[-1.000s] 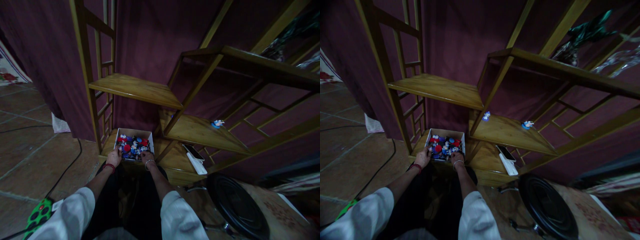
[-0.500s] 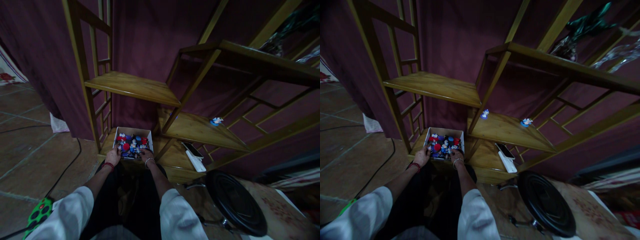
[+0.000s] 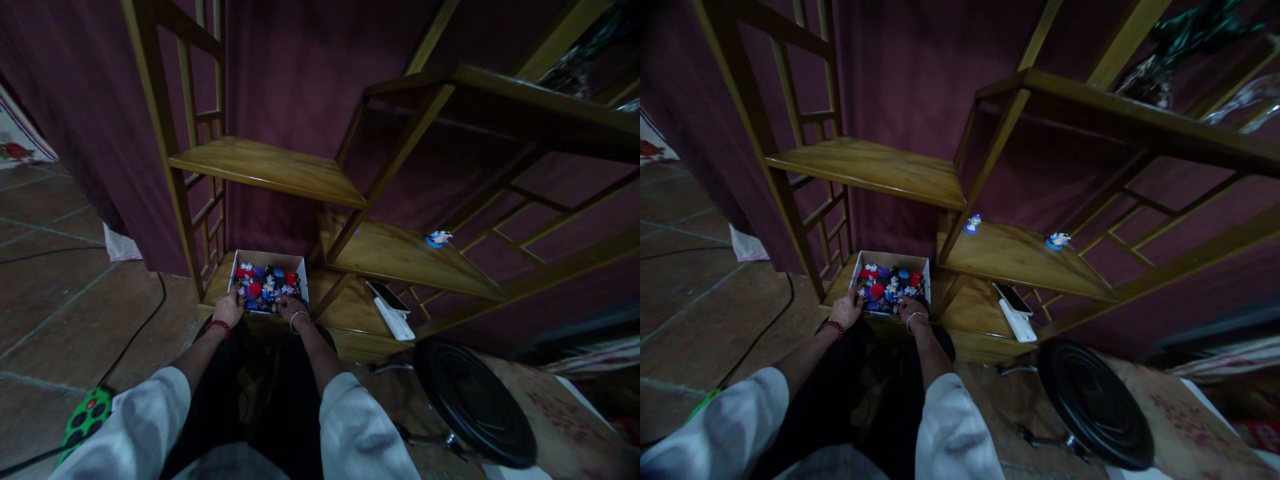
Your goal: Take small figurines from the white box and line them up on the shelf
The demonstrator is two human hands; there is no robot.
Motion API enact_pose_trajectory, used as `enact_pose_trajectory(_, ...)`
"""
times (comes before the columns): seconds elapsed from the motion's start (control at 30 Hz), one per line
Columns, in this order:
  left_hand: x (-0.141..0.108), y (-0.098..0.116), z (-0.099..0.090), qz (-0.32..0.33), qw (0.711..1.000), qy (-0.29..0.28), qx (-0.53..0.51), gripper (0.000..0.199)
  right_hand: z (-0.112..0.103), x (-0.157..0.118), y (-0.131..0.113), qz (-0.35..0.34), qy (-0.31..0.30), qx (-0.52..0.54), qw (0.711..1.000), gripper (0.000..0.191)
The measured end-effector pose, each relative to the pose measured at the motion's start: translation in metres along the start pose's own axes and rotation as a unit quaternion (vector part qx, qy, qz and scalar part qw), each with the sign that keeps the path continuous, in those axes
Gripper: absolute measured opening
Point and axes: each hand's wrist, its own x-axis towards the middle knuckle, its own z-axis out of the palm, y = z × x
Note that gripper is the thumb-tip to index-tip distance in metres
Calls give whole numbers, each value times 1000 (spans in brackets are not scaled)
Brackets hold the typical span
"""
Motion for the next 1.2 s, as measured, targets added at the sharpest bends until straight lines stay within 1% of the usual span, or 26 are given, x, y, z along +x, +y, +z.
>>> enact_pose_trajectory(0.13, 0, 0, 0, -2, 1000, -2, 5, 35, 2, 5, 4, -16, -28, 34, 999, 38)
enact_pose_trajectory(0.33, -1, 3, -4, 4, 1000, -1, 4, 38, 11, 12, 9, -20, -37, 52, 998, 38)
enact_pose_trajectory(0.5, -1, 4, -5, -1, 1000, -5, 12, 38, 11, 10, 9, -25, -31, 66, 997, 35)
enact_pose_trajectory(0.67, -1, 5, -5, -1, 1000, -7, 16, 37, 6, 3, 3, -8, -21, 52, 998, 35)
enact_pose_trajectory(0.87, -1, 5, -3, -9, 1000, -12, 17, 37, 4, 0, 2, -22, -24, 36, 999, 21)
enact_pose_trajectory(1.07, -1, 5, -2, -4, 1000, -16, 24, 35, 8, 3, 6, -18, -10, 60, 998, 22)
enact_pose_trajectory(1.2, -2, 7, -5, -11, 999, -26, 17, 36, 9, 2, 6, 2, -24, 107, 994, 21)
